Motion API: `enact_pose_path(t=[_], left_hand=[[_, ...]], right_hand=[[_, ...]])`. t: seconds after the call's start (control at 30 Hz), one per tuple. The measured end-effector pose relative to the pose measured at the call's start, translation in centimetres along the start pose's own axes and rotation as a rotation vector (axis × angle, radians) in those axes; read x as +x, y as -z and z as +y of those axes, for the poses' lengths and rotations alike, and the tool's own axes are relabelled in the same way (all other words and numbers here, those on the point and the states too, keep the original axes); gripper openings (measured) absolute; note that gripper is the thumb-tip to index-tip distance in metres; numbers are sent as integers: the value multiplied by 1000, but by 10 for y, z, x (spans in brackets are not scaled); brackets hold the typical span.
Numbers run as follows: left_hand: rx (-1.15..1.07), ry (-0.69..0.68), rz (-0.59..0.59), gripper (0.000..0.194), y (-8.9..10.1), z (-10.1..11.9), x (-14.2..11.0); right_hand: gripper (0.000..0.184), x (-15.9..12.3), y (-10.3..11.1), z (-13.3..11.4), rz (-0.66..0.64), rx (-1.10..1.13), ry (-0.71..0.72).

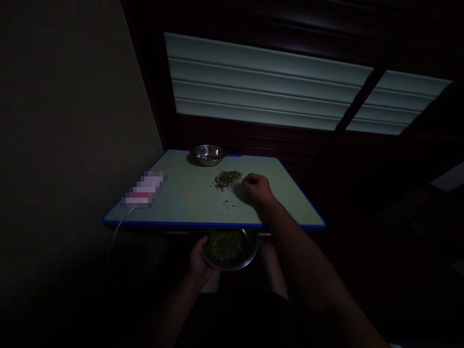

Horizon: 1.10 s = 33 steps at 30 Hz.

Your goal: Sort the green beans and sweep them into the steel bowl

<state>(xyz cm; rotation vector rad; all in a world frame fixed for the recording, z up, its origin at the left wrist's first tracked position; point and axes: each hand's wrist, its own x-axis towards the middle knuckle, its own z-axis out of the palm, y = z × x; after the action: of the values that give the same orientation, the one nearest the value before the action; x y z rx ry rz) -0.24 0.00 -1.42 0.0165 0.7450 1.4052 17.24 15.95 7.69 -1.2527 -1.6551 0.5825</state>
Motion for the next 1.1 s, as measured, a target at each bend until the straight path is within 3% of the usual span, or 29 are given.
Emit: enact_pose_path(t=[0.17,0.37,0.77,1.1], left_hand=[[13,14,22,20,-2,1,-2],[3,35,35,20,-5,2,-3],[-16,55,-12,21,-2,-1,-1],[41,68,-18,22,-1,0,-1]], right_hand=[[17,0,1,2,-48,-66,-18],[19,-5,0,-8,-192,45,-28],[27,-8,-1,-13,-332,115,-51],[30,-13,3,-21,-525,195,-94]])
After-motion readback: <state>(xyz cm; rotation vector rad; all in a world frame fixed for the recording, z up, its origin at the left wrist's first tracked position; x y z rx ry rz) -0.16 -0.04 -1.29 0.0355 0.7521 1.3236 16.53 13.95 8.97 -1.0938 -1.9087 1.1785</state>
